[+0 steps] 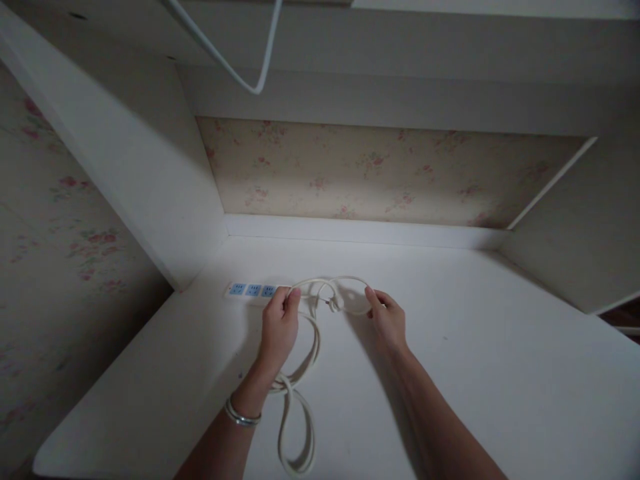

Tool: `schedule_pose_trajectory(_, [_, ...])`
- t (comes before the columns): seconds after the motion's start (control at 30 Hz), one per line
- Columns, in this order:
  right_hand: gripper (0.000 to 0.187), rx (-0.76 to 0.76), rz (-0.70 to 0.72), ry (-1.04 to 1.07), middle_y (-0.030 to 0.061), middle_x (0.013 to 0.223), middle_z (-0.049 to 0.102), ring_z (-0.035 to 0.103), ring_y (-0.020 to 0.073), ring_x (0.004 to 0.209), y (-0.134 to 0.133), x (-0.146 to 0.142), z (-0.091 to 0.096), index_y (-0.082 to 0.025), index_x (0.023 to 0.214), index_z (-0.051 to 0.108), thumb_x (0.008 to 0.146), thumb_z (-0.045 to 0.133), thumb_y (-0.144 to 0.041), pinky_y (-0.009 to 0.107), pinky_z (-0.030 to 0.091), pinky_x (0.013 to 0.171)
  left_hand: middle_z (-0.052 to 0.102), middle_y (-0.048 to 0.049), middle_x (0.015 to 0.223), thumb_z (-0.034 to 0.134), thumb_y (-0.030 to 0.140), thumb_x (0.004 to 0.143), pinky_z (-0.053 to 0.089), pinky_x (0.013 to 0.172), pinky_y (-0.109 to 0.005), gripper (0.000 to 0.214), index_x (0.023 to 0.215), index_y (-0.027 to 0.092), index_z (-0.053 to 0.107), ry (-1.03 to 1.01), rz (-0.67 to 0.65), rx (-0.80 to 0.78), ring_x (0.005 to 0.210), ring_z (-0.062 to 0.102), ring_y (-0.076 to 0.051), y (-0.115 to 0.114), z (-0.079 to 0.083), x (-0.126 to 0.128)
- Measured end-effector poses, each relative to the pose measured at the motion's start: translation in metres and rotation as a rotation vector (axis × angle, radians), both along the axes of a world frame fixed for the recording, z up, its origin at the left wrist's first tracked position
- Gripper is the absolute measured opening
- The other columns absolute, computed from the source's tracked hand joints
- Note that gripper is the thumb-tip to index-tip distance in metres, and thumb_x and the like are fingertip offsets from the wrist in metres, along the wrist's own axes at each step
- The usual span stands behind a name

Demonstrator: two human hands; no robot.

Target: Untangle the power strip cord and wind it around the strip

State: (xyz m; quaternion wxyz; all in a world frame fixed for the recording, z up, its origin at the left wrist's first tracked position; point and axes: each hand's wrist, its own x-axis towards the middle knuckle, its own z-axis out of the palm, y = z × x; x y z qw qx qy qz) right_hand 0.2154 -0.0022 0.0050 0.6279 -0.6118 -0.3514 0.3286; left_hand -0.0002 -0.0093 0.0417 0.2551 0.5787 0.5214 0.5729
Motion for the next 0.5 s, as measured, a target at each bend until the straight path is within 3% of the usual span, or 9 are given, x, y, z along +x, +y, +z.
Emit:
schedule_pose_trajectory(0.13, [0.044, 0.007, -0.033, -0.033, 0.0030, 0.071, 0.064, 0.055, 0.0148, 0.059, 0.002, 0.005, -0.004, -0.016, 0.091, 0.070, 0.071, 0.067, -0.055, 0.027, 0.044, 0.055, 0.038, 0.0054, 0.059, 0.047, 0.045, 0.090, 0.030, 0.056, -0.023, 0.035, 0.067, 0.020, 0.044, -0.165, -0.024, -0.039, 0.058, 0.037, -0.011, 0.002, 0.002, -0.003])
schedule_pose_trajectory(0.27, [0.045, 0.011, -0.026, -0.100, 0.0074, 0.090, 0.067, 0.063, 0.0193, 0.077, 0.004, 0.010, -0.009, -0.016, 0.105, 0.066, 0.074, 0.065, -0.049, 0.032, 0.049, 0.071, 0.043, 0.0043, 0.059, 0.051, 0.045, 0.089, 0.033, 0.058, -0.023, 0.036, 0.065, 0.019, 0.045, -0.364, -0.169, -0.080, 0.058, 0.040, -0.010, 0.002, 0.005, -0.003])
schedule_pose_trajectory(0.4, [0.037, 0.100, 0.050, -0.249, 0.0103, 0.103, 0.065, 0.061, 0.0217, 0.091, 0.001, 0.006, -0.008, -0.017, 0.103, 0.065, 0.076, 0.063, -0.043, 0.037, 0.049, 0.081, 0.049, 0.0022, 0.068, 0.059, 0.039, 0.085, 0.036, 0.063, -0.023, 0.025, 0.071, 0.018, 0.055, -0.627, -0.337, -0.126, 0.063, 0.043, -0.009, 0.003, 0.008, -0.001])
schedule_pose_trajectory(0.5, [0.029, 0.192, 0.160, -0.454, 0.0074, 0.095, 0.065, 0.059, 0.0198, 0.084, -0.010, -0.006, 0.001, -0.019, 0.098, 0.066, 0.081, 0.059, -0.042, 0.035, 0.049, 0.077, 0.053, -0.0004, 0.077, 0.063, 0.034, 0.081, 0.037, 0.064, -0.023, 0.018, 0.078, 0.017, 0.061, -0.762, -0.407, -0.160, 0.066, 0.045, -0.010, 0.005, 0.009, -0.002])
